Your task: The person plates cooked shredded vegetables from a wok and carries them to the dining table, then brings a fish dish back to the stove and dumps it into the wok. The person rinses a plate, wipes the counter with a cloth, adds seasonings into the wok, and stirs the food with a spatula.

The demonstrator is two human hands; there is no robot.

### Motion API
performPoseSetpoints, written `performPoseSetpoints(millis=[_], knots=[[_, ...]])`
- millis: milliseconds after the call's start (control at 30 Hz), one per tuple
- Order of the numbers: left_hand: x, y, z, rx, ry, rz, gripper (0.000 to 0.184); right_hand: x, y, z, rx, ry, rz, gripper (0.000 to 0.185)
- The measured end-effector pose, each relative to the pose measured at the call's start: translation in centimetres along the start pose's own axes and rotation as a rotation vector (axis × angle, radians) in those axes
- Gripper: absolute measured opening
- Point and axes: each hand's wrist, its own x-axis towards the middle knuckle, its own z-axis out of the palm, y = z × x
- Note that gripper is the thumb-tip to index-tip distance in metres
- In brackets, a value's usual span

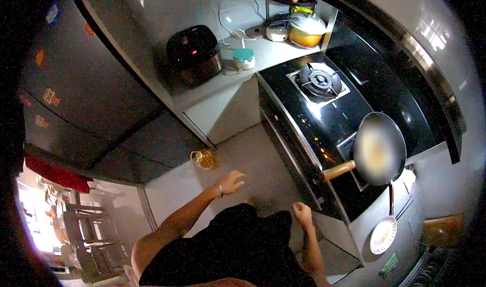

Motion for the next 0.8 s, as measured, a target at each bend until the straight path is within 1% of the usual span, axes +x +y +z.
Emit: performPoseSetpoints(millis=[67,100,133,167,200,233,300,333,367,400,433,467,500,533,567,600,633,667,733,800], knots=[[2.7,-0.3,-3.5,-0.216,0.026,-0.119,0.031,2.2,0.4,-0.1,0.055,-0.111,0.221,0.02],[4.6,-0.6,-5.2,-0.319,0.034,-0.174,0.028,3.7,5.3,1.0,0.094,-0.09,0.16,0.022],[6.6,-1.7,-6.1,-0.318,0.11,-0.138,0.027,4.1,7.1,1.3,0.08,-0.027,0.149,0.021],[8.8,-2.9,-6.5,-0.319,0.184,-0.1,0.026,3.7,7.4,1.4,0.271,0.001,0.262,0.021],[11.2,-4.2,-7.0,-0.342,0.227,-0.116,0.025,3.2,7.3,1.4,0.463,0.031,0.372,0.02],[13.5,-4.7,-8.2,-0.362,0.265,-0.13,0.024,2.6,7.3,1.5,0.499,0.046,0.456,0.019],[17.9,-5.0,-10.6,-0.575,0.316,-0.156,0.02,1.0,7.4,2.1,0.595,0.094,0.633,0.019],[20.0,-5.5,-11.5,-0.663,0.324,-0.208,0.017,0.5,7.5,2.7,0.704,0.108,0.677,0.019],[22.3,-6.4,-11.8,-0.639,0.433,-0.129,0.017,-0.4,8.1,3.5,0.826,0.134,0.724,0.019],[24.1,-7.2,-12.7,-0.719,0.429,-0.181,0.016,-1.5,8.4,4.6,0.957,0.167,0.764,0.019],[25.4,-6.6,-14.6,-0.832,0.404,-0.215,0.018,-2.1,7.2,5.2,0.915,0.234,0.903,0.019],[27.1,-7.7,-15.7,-0.741,0.448,-0.323,0.021,-2.7,9.0,6.6,0.958,0.166,0.911,0.019],[28.5,-8.4,-17.1,-0.777,0.492,-0.309,0.024,-2.4,12.9,8.0,1.0,0.097,0.906,0.02],[30.3,-10.9,-17.7,-0.812,0.582,-0.305,0.028,-2.5,14.9,9.2,1.029,0.027,0.888,0.02],[33.1,-17.6,-18.1,-0.748,0.571,-0.376,0.028,-1.2,12.3,8.8,0.928,0.132,0.996,0.021],[34.7,-18.8,-19.1,-0.74,0.622,-0.412,0.031,0.8,8.3,6.7,0.819,0.224,1.107,0.022],[36.0,-19.2,-19.9,-0.724,0.674,-0.46,0.035,1.6,8.1,6.3,0.847,0.242,0.945,0.017],[37.2,-18.8,-20.6,-0.782,0.659,-0.495,0.037,1.8,8.0,6.0,0.859,0.257,0.788,0.013],[38.9,-18.1,-21.7,-0.906,0.648,-0.575,0.043,2.9,-2.9,1.2,1.109,0.522,0.646,0.014],[41.1,-17.6,-22.0,-0.975,0.608,-0.621,0.048,3.2,-2.7,1.6,1.136,0.615,0.736,0.018]])
